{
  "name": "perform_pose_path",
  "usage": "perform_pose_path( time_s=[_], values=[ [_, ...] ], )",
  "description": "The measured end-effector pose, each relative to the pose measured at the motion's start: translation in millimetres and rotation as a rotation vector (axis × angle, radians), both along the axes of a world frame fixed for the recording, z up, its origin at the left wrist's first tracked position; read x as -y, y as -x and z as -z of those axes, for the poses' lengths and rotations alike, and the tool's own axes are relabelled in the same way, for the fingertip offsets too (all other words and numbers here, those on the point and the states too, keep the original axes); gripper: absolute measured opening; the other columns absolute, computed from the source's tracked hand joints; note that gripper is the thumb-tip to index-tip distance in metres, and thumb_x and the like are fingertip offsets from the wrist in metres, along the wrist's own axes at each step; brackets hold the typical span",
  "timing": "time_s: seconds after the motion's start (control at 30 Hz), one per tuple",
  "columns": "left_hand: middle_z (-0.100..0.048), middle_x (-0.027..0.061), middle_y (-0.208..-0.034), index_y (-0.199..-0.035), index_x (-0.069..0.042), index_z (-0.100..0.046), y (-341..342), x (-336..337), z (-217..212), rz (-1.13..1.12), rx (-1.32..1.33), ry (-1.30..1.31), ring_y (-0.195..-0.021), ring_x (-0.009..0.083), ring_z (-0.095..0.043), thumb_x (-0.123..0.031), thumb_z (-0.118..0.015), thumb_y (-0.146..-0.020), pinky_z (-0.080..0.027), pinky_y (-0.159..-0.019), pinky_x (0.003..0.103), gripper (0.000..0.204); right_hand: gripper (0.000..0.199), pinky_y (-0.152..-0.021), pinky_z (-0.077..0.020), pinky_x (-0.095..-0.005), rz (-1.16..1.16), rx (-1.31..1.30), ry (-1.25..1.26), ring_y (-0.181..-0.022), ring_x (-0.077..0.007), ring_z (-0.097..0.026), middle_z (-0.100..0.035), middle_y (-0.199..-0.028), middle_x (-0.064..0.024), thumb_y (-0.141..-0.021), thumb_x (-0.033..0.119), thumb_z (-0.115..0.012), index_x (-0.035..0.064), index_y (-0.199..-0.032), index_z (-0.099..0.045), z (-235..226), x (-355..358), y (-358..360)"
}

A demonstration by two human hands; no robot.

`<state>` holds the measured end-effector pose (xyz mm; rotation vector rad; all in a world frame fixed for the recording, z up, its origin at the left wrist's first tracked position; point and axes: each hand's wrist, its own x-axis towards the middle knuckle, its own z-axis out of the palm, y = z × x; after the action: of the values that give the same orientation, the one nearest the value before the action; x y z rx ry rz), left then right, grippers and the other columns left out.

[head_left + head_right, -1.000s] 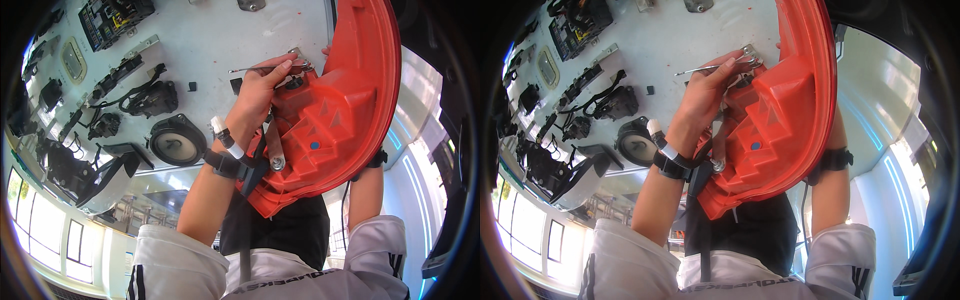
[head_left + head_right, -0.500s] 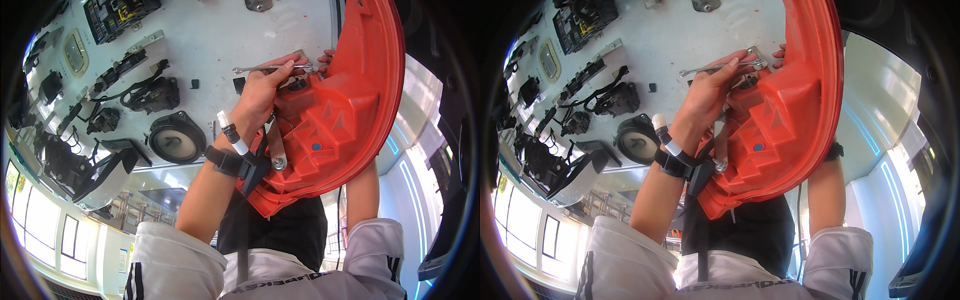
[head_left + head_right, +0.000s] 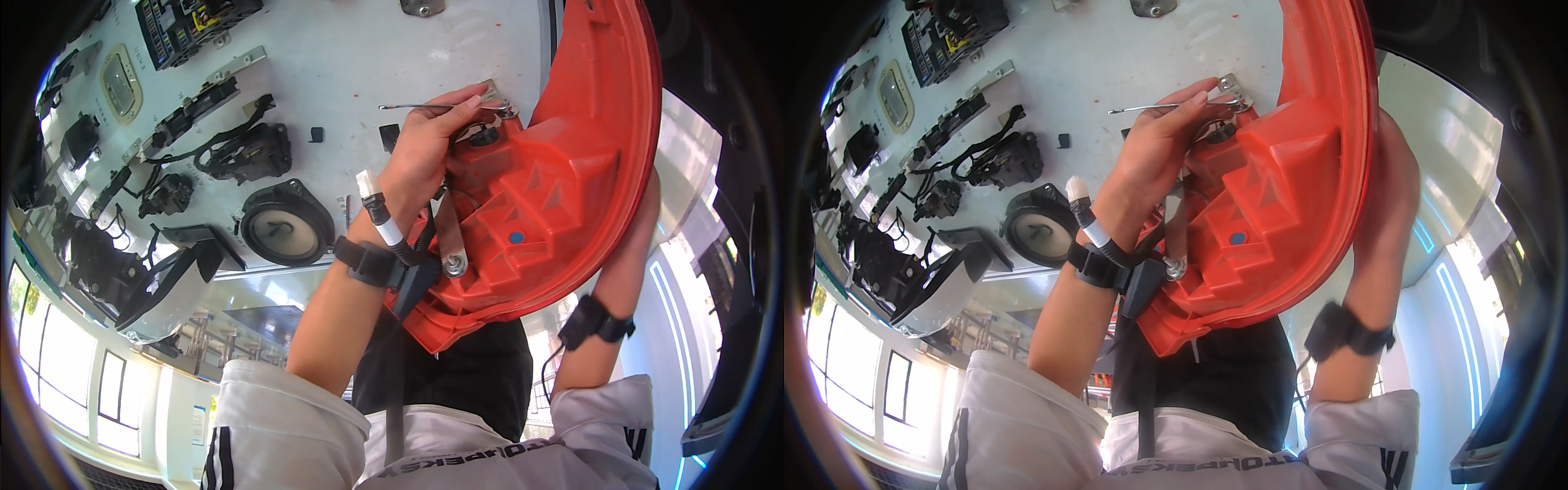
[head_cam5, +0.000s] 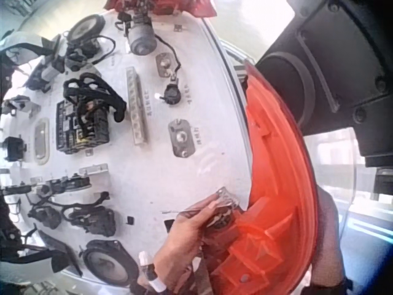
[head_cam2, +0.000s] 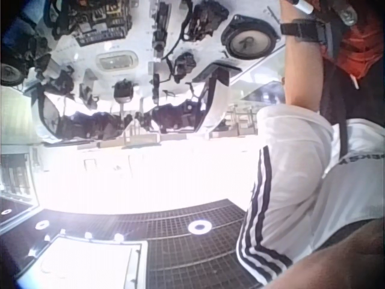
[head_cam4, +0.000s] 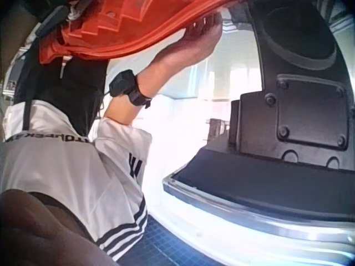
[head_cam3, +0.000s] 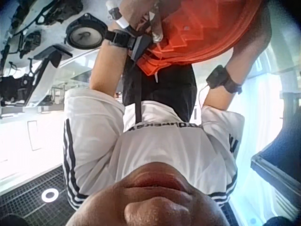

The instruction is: The person assembles a red car taillight assembly on a workbench. They use a wrench to tighten bolts on the back of the taillight, repeatedly selecting different wrenches from a green toolkit to fit the fasteners. The person also handles small metal fasteners and adjusts the position of the taillight during the process.

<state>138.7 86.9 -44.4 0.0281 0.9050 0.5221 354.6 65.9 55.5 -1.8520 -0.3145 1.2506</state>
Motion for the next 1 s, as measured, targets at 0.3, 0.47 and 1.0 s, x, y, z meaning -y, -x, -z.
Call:
perform_pose_path(
  time_s=[0.3,0.47,1.0],
  values=[
    [-0.063,0.0178,-0.121,-0.138,0.008,-0.043,0,3,-1,-0.006,-0.022,-0.001,-0.115,0.025,-0.058,-0.018,-0.059,-0.097,-0.044,-0.102,0.036,0.052,0.062,-0.103,-0.0392,-0.0352,-0.104,0.239,-0.136,-0.122,-0.0265,-0.051,-0.051,-0.132,-0.0192,-0.098,0.04,-0.034,-0.0084,-0.136,-0.042,-37,17,62],
    [-0.062,0.0176,-0.123,-0.136,0.009,-0.044,-3,2,2,-0.052,-0.023,0.011,-0.114,0.0247,-0.059,-0.015,-0.06,-0.096,-0.045,-0.101,0.036,0.05,0.062,-0.103,-0.0395,-0.0352,-0.051,0.179,-0.159,-0.122,-0.0265,-0.051,-0.051,-0.132,-0.0194,-0.098,0.04,-0.035,-0.009,-0.136,-0.041,-36,15,66],
    [-0.062,0.0187,-0.122,-0.134,0.009,-0.047,-5,6,1,-0.047,-0.059,0.008,-0.111,0.0274,-0.062,-0.014,-0.062,-0.095,-0.05,-0.097,0.036,0.048,0.062,-0.105,-0.0389,-0.0362,-0.03,0.159,-0.198,-0.123,-0.0274,-0.05,-0.051,-0.133,-0.0206,-0.097,0.038,-0.037,-0.01,-0.135,-0.042,-33,18,64]
  ],
)
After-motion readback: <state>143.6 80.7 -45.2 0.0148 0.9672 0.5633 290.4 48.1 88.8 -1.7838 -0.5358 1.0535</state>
